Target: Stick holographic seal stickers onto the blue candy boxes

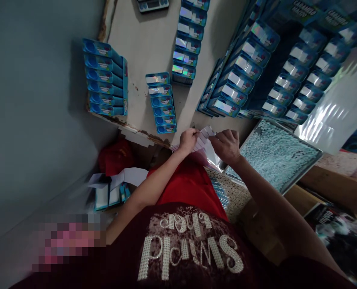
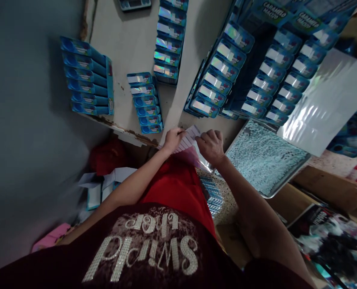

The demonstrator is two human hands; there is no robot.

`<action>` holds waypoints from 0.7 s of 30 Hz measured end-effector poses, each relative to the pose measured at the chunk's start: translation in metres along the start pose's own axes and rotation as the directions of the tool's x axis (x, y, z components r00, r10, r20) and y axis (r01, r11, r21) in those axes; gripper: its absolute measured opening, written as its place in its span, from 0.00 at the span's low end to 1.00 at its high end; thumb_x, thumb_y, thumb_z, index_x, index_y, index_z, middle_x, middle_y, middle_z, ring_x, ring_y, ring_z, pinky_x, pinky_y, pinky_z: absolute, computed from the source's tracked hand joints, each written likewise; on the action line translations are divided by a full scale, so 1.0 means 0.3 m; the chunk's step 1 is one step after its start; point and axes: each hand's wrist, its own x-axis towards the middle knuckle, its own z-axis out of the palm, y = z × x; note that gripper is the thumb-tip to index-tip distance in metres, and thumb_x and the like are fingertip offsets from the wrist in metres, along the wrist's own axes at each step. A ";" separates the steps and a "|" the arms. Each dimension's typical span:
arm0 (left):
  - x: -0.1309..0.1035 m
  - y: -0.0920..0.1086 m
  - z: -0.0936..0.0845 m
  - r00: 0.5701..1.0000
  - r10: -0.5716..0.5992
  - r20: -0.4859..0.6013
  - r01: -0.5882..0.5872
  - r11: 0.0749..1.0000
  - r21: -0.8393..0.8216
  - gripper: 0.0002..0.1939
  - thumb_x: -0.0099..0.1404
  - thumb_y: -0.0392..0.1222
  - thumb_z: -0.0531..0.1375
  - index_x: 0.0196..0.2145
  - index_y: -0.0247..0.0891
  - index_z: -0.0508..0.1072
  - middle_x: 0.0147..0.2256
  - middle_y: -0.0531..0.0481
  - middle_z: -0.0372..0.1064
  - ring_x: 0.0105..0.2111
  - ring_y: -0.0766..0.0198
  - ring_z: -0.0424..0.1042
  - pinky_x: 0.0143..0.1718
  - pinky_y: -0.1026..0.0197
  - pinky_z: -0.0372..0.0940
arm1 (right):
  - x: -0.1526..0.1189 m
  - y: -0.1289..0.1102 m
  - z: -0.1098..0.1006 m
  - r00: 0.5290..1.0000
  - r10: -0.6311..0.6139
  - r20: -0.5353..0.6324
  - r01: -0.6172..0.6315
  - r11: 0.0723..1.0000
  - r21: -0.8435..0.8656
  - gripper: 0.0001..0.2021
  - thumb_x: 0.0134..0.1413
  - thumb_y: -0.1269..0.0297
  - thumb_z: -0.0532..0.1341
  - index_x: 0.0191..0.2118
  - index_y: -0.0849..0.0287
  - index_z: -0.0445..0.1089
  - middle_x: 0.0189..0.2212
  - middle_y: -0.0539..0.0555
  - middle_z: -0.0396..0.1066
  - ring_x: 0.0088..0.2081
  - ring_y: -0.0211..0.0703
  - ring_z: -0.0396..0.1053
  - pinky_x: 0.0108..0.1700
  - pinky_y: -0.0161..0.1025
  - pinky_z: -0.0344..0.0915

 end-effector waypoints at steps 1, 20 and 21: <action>0.021 0.001 -0.001 1.000 0.009 -0.008 -0.009 1.000 0.016 0.08 0.72 0.37 0.63 0.40 0.37 0.84 0.43 0.46 0.82 0.45 0.55 0.78 0.47 0.59 0.68 | 0.000 0.004 -0.017 1.000 0.016 0.003 -0.016 1.000 -0.021 0.11 0.72 0.63 0.59 0.40 0.50 0.81 0.32 0.53 0.78 0.42 0.50 0.65 0.47 0.50 0.51; -0.172 0.087 -0.256 0.988 -0.079 0.131 0.152 0.445 -0.883 0.32 0.65 0.73 0.63 0.38 0.37 0.80 0.42 0.38 0.83 0.45 0.51 0.84 0.51 0.49 0.77 | 0.219 -0.209 -0.327 0.701 0.454 0.550 -0.576 -0.095 0.812 0.25 0.40 0.39 0.78 0.33 0.57 0.78 0.19 0.46 0.66 0.23 0.40 0.67 0.24 0.45 0.79; -0.171 0.075 -0.269 0.989 -0.099 0.113 0.145 0.422 -0.895 0.30 0.63 0.71 0.67 0.39 0.37 0.80 0.42 0.39 0.83 0.44 0.53 0.84 0.51 0.51 0.78 | 0.233 -0.216 -0.322 0.694 0.454 0.559 -0.581 -0.105 0.807 0.25 0.39 0.41 0.79 0.32 0.57 0.78 0.20 0.46 0.67 0.23 0.40 0.67 0.24 0.45 0.79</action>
